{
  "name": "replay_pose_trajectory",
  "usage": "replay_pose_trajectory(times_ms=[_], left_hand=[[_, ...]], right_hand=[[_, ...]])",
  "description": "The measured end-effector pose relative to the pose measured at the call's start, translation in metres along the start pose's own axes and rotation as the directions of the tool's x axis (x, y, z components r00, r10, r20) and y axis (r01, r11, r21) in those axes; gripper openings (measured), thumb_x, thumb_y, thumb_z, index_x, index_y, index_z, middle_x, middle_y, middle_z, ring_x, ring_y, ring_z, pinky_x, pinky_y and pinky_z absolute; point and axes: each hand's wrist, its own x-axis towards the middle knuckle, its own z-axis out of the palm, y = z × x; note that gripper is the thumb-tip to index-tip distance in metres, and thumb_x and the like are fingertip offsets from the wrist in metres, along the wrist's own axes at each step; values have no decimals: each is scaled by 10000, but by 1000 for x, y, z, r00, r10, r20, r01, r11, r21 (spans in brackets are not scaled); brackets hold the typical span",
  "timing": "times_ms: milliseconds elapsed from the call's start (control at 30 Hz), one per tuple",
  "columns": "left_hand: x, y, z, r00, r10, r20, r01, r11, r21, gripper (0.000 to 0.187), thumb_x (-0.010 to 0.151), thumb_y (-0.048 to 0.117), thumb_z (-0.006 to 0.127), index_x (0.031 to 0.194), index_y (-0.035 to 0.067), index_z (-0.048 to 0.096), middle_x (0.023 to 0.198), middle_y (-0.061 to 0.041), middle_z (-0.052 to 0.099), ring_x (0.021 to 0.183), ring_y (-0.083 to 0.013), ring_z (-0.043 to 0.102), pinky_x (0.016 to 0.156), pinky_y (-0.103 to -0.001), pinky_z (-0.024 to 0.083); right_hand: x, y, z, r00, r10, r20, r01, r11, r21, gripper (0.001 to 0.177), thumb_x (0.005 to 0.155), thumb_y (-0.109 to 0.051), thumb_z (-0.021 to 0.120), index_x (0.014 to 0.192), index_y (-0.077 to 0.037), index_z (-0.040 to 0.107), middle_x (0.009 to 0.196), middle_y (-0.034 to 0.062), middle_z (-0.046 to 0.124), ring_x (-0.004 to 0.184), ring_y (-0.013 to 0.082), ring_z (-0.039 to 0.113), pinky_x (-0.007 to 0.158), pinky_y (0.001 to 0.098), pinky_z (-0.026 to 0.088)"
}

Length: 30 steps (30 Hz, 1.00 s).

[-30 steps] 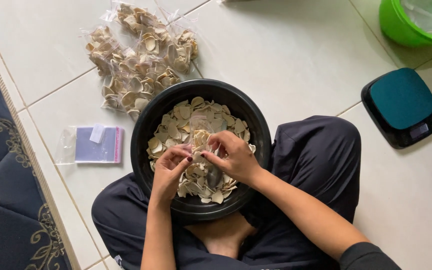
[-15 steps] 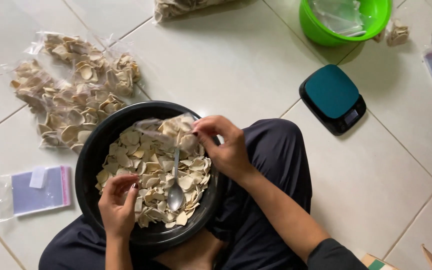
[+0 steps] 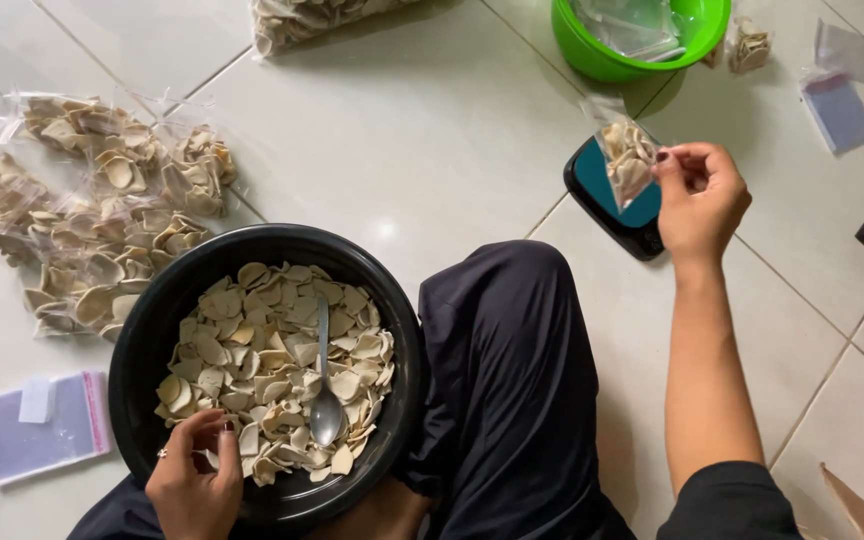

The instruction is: A person is manually scooping dried food pieces into small plastic bags, weighing them on a scale, and preparing them for sealing.

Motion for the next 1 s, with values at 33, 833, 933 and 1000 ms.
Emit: replay_pose_trajectory(times_ms=[33, 833, 933, 1000], left_hand=[[0, -1, 0, 1000, 1, -1, -1, 1000, 1, 219, 885, -67, 713, 1101, -42, 690, 875, -112, 722, 695, -177, 639, 601, -283, 482], [-3, 3, 4, 999, -39, 30, 34, 990, 140, 235, 887, -25, 719, 1119, 14, 721, 897, -77, 730, 741, -170, 654, 683, -300, 519], [-4, 0, 6, 998, -45, 35, 38, 983, 177, 226, 901, -12, 729, 1124, 20, 728, 867, -78, 727, 723, -169, 654, 660, -296, 521], [-5, 0, 7, 1000, -19, 6, 18, 992, 124, 237, 893, -37, 712, 1127, -7, 717, 914, -89, 730, 763, -187, 662, 696, -311, 503]], right_hand=[[2, 20, -3, 1000, 0, -1, 0, 1000, 1, 108, 1026, 131, 705, 1073, 54, 644, 948, 123, 708, 850, 178, 698, 788, 283, 583], [17, 164, 27, 958, 247, 143, -186, 920, -345, 41, 940, 5, 723, 926, -30, 707, 854, 68, 706, 729, 157, 652, 719, 298, 572], [17, 166, 26, 960, 244, 138, -182, 917, -354, 55, 927, -14, 747, 910, -56, 717, 836, 46, 698, 720, 147, 631, 713, 291, 560], [15, 167, 25, 975, 193, 112, -144, 927, -345, 81, 910, -21, 776, 958, -31, 712, 864, 69, 689, 711, 164, 628, 693, 304, 564]])
